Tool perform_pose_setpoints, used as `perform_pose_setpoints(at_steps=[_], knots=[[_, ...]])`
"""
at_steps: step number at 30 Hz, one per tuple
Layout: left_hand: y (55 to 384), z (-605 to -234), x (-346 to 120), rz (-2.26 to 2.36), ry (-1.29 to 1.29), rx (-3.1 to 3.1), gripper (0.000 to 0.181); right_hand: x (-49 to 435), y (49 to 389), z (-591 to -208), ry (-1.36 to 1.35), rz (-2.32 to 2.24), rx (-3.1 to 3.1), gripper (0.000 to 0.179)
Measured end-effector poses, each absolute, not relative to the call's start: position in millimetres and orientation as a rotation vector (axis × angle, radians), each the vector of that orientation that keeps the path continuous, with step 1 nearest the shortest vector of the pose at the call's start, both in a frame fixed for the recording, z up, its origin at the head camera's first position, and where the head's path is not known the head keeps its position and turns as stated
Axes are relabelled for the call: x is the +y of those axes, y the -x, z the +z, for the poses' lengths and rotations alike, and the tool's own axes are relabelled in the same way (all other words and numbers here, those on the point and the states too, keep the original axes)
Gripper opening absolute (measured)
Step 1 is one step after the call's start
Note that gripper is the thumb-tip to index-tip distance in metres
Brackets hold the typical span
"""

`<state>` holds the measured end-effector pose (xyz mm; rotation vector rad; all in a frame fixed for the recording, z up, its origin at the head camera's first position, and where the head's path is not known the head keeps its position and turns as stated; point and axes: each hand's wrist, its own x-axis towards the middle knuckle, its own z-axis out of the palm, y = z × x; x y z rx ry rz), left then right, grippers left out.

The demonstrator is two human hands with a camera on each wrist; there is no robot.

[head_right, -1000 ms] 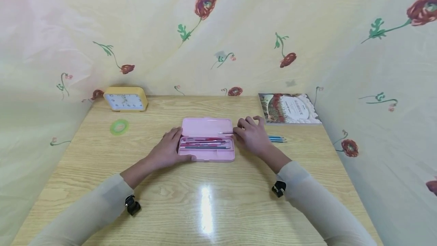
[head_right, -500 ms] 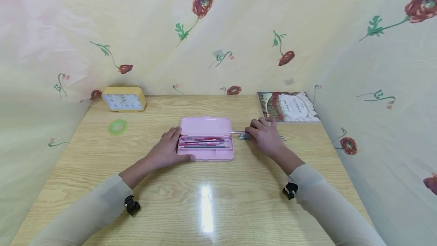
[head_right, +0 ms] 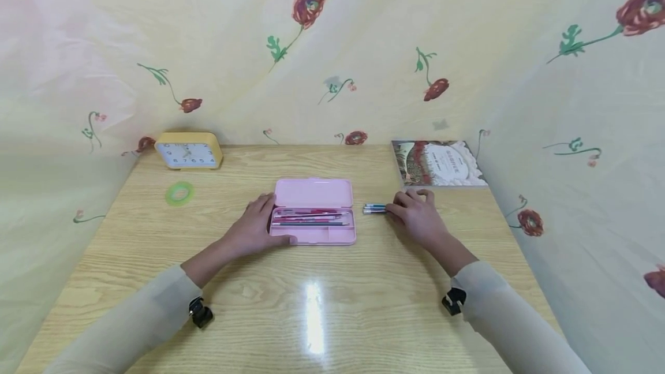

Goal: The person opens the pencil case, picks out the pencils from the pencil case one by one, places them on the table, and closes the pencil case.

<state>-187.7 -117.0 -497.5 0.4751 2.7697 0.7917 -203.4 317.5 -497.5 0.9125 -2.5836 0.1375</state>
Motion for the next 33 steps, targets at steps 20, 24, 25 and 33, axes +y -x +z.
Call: perform_pose_setpoints(at_steps=[20,24,25,33], knots=[[187.9,-496.8,-114.9,0.784,-0.447,2.756,0.136,322.8,199.7,-507.4,-0.892,0.110,-2.588,0.018],[187.3,-497.6,-115.9,0.776,-0.454,2.763,0.137,321.7,198.8,-509.2,-0.894,0.132,-2.582,0.017],[187.0,-497.6,-116.2,0.777,-0.455,2.763,0.137,321.3,198.6,-509.5,-0.895,0.136,-2.580,0.016],[187.6,-497.8,-117.6,0.775,-0.456,2.763,0.137,315.4,198.7,-505.7,-0.867,0.173,-2.589,0.015]])
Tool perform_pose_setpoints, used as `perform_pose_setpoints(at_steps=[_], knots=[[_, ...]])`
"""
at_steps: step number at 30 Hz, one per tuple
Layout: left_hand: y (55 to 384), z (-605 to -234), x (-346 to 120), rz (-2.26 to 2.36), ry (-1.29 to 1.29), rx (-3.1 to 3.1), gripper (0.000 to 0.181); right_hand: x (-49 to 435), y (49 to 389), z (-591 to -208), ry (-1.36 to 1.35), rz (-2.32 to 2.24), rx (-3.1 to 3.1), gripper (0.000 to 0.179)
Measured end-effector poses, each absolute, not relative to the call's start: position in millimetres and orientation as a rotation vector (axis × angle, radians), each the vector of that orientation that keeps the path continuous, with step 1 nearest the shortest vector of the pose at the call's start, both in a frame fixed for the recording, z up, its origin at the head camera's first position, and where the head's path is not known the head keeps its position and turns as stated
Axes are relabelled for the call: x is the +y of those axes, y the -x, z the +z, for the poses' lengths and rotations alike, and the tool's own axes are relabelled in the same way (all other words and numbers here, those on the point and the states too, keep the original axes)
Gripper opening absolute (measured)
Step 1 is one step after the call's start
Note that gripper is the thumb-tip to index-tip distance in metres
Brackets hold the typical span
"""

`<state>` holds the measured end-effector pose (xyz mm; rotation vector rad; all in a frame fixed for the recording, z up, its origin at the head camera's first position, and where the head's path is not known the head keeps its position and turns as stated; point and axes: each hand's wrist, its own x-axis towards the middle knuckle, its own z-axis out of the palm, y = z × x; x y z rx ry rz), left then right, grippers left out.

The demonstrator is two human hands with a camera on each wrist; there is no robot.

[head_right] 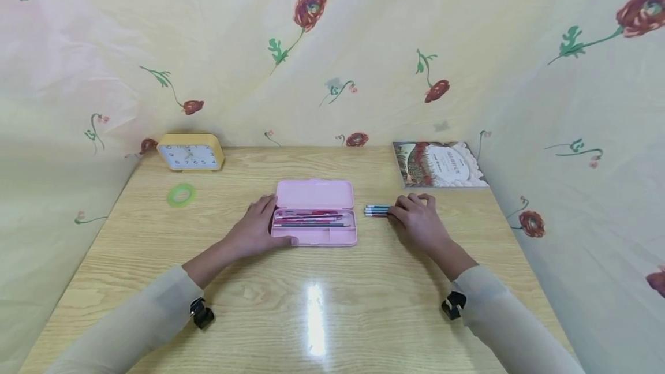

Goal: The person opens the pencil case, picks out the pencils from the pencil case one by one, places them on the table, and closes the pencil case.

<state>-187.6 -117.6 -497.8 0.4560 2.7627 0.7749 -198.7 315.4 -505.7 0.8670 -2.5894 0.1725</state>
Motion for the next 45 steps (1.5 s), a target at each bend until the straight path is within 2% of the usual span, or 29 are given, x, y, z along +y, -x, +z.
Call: perform_pose_setpoints(at_steps=[22,45], knots=[[187.1,-497.8,-118.5,0.782,-0.474,2.752,0.135,216.4,213.4,-494.7,-1.093,0.312,-2.546,0.012],[187.3,-496.6,-117.8,0.800,-0.459,2.756,0.134,202.3,214.7,-492.8,-1.085,0.257,-2.650,0.011]])
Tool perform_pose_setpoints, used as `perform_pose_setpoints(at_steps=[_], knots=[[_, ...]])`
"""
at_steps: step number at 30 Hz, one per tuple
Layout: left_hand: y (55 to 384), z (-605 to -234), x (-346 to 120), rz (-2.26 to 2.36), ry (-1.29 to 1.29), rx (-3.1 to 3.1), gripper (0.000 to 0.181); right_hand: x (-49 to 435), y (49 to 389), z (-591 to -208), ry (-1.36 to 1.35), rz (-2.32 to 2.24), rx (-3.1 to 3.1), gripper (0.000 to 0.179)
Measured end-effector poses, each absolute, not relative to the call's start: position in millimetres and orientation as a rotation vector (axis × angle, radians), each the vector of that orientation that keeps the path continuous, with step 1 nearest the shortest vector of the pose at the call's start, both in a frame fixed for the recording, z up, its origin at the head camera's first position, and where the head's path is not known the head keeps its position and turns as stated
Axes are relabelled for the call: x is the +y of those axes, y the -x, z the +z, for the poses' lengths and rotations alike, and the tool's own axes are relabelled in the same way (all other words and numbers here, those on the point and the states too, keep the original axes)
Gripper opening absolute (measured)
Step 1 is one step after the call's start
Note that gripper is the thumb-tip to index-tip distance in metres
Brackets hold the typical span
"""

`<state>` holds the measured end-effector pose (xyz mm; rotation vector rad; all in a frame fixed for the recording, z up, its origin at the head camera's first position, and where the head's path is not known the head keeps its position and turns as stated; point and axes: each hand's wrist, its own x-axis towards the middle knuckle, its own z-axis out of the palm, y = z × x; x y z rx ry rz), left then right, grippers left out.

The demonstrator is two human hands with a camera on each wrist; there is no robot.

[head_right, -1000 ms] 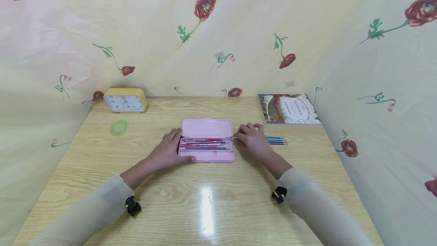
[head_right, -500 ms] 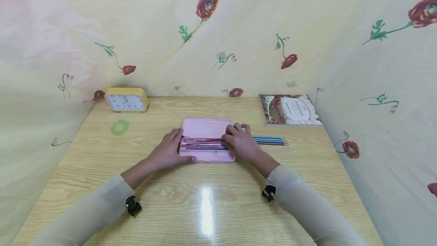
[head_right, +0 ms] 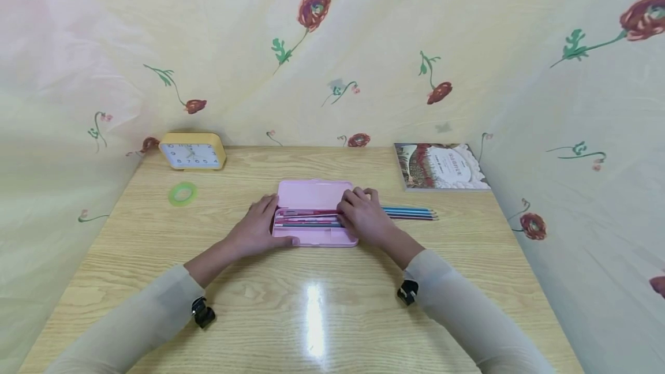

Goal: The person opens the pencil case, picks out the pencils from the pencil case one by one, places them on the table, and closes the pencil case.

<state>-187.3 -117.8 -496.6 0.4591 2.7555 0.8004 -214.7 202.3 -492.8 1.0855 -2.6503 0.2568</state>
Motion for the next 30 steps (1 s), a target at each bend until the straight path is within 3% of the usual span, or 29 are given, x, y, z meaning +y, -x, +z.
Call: perform_pose_setpoints(at_steps=[30], knots=[[191.1,-502.5,-120.1,0.720,-0.467,2.776,0.140,126.3,225.6,-483.8,-1.277,-0.023,-2.536,0.012]])
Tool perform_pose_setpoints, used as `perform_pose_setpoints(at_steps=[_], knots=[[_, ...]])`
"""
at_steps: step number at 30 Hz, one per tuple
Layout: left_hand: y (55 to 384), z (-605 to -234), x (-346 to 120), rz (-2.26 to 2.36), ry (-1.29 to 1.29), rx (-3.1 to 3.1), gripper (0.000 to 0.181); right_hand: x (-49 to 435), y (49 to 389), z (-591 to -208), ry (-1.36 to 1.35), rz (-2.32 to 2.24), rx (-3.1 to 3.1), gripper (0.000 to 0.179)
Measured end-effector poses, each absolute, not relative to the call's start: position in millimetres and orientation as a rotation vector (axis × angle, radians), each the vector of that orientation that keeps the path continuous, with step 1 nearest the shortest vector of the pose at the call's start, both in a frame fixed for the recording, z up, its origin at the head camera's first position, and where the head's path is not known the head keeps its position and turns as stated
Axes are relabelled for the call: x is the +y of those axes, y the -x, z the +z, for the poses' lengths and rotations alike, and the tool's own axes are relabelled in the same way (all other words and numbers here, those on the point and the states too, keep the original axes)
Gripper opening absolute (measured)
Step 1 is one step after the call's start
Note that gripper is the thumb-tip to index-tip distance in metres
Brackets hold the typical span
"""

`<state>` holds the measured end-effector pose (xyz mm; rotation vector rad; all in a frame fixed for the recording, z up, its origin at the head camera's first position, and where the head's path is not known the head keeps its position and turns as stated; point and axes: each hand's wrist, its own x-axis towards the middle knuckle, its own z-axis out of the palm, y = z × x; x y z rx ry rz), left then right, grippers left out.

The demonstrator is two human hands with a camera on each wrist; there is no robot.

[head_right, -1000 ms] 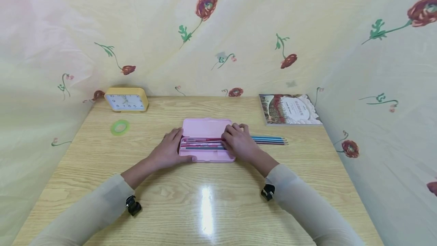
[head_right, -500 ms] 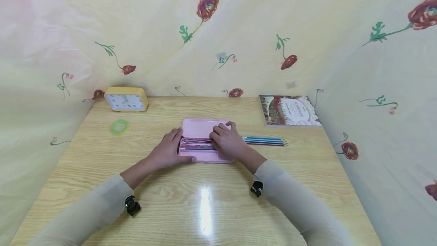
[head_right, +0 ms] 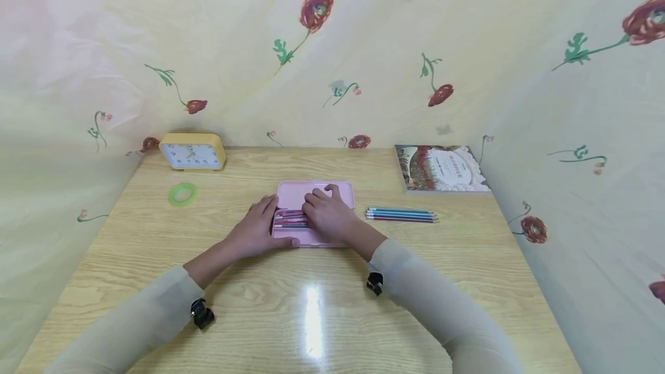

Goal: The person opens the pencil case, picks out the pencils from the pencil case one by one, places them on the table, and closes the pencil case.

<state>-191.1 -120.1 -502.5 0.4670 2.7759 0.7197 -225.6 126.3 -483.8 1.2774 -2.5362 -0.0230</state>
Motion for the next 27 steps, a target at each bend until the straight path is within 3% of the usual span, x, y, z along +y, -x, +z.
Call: perform_pose_setpoints(at_steps=[15,27], knots=[[189.7,-501.5,-119.8,0.732,-0.470,2.771,0.139,133.4,227.2,-475.8,-1.213,-0.099,-2.599,0.020],[189.2,-499.8,-118.2,0.762,-0.455,2.766,0.137,171.7,226.3,-471.5,-1.148,-0.005,-2.548,0.011]])
